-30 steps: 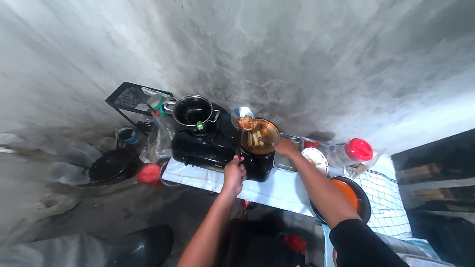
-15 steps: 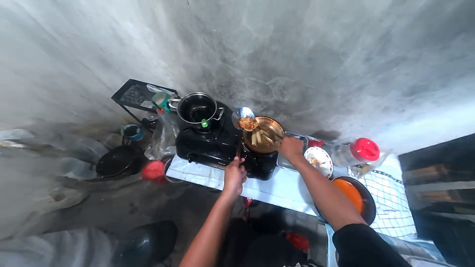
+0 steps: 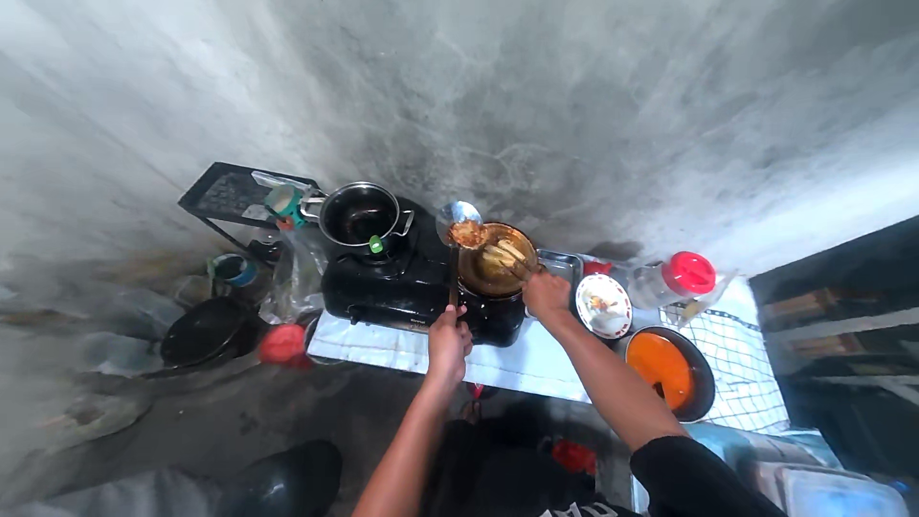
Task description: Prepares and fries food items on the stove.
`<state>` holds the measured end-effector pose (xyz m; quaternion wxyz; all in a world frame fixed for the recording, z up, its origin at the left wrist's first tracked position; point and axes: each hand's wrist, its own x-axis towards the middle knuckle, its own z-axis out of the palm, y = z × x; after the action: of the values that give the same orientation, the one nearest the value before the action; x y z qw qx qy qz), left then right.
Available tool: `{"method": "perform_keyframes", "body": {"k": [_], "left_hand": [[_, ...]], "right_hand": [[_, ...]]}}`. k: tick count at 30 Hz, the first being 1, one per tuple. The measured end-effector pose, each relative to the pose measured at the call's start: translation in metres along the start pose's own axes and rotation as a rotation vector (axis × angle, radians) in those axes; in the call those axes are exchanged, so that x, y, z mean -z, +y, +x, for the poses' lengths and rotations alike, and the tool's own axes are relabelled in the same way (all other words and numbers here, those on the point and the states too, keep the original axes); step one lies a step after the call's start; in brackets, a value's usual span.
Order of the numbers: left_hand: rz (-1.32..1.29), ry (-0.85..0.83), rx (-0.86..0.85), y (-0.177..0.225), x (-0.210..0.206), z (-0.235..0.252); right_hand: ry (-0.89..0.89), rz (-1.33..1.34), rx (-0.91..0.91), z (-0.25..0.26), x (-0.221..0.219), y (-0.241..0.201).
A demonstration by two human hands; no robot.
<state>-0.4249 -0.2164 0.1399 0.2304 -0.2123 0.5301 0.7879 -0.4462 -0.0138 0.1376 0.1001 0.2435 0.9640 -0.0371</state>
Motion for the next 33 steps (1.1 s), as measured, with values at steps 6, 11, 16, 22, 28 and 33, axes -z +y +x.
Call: {"method": "perform_keyframes", "body": {"k": [6, 11, 16, 22, 28, 33], "left_hand": [[0.031, -0.012, 0.012, 0.001, -0.004, 0.002], [0.055, -0.021, 0.005, 0.002, 0.000, 0.003], [0.064, -0.012, 0.020, 0.003, 0.002, 0.002], [0.087, -0.020, 0.027, 0.006, 0.009, 0.006], [0.108, -0.029, 0.044, 0.005, 0.013, 0.015], [0.127, -0.027, 0.052, 0.007, 0.014, 0.019]], "right_hand": [[0.019, 0.064, -0.012, 0.008, -0.002, 0.004], [0.015, 0.147, -0.076, 0.028, 0.003, 0.022], [-0.022, 0.185, -0.081, 0.047, 0.000, 0.026], [-0.083, 0.216, -0.100, 0.043, 0.013, 0.024], [-0.098, 0.171, -0.024, 0.029, 0.001, 0.007], [-0.049, 0.209, -0.034, 0.029, 0.010, 0.020]]}}
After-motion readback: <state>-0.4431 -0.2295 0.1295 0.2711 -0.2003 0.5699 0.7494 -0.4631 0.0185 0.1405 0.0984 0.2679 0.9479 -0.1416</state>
